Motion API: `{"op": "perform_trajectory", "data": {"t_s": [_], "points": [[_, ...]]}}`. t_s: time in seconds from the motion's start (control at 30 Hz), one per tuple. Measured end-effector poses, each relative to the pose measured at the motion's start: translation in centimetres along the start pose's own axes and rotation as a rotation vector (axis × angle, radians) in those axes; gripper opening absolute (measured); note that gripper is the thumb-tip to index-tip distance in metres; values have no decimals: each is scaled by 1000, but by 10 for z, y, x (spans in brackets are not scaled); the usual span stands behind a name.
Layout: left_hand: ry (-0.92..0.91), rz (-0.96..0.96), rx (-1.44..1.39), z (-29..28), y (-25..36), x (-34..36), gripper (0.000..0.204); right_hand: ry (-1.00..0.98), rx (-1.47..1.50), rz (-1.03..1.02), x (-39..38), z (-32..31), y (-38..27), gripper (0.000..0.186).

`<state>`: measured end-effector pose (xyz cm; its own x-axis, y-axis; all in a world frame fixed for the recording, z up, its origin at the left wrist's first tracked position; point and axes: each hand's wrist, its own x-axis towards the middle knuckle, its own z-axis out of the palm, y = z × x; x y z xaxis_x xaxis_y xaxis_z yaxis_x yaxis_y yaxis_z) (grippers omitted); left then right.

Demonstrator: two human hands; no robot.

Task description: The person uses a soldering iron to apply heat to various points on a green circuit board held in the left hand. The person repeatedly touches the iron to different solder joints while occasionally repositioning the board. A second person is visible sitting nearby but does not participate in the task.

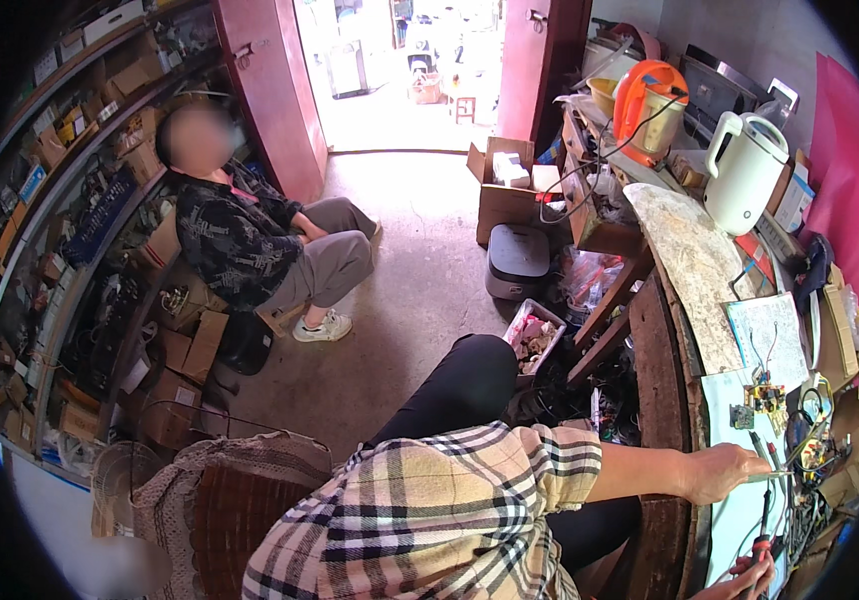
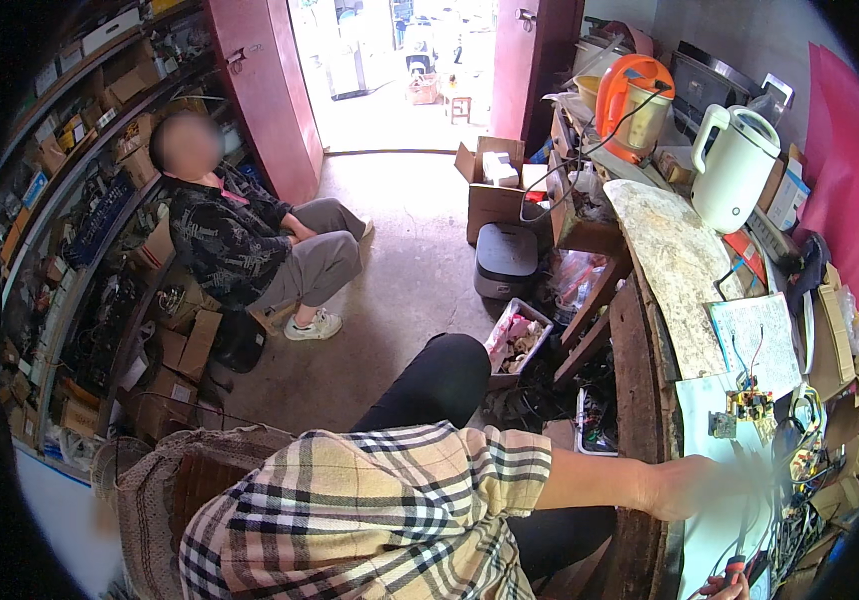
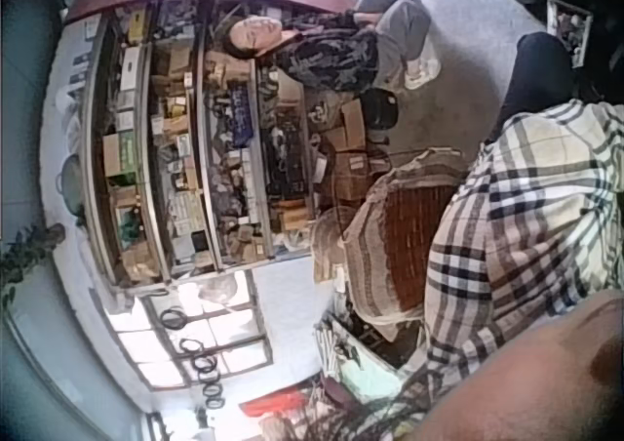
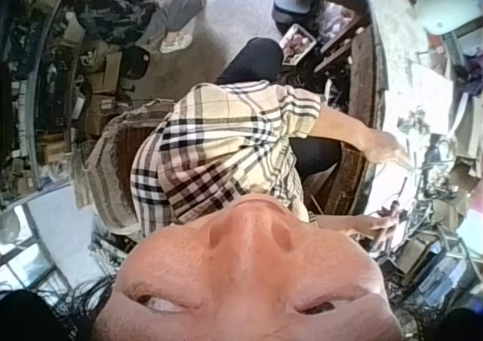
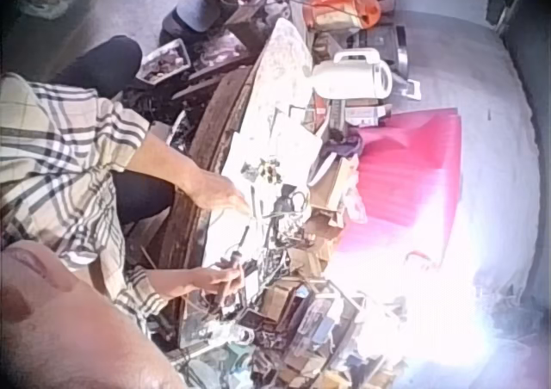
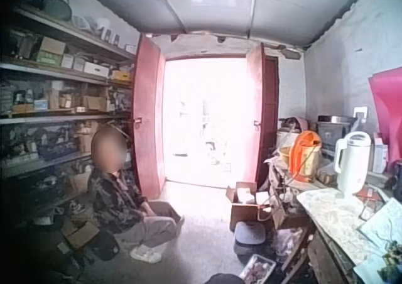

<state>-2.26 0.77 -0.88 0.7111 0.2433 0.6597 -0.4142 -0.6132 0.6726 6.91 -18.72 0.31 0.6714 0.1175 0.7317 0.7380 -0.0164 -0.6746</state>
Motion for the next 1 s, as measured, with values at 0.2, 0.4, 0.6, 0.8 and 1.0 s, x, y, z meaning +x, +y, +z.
{"op": "perform_trajectory", "data": {"t_s": [0.2, 0.4, 0.6, 0.8, 1.0], "points": [[-82, -60, -71, 19, -10, 8, 51, 7, -313, -259, 10, -32, 25, 35], [63, -38, 125, -14, -2, 1, 34, -140, -10, 86, -3, -1, 14, 22], [114, -210, 3, -11, 0, 8, 27, -132, 192, 124, -7, -6, -3, 11], [196, -245, -101, -8, -12, 6, 24, -160, 317, 172, -9, -3, -6, 12], [207, -240, -64, -11, -20, 6, 24, -206, 339, 146, -9, 1, -12, 12]]}}
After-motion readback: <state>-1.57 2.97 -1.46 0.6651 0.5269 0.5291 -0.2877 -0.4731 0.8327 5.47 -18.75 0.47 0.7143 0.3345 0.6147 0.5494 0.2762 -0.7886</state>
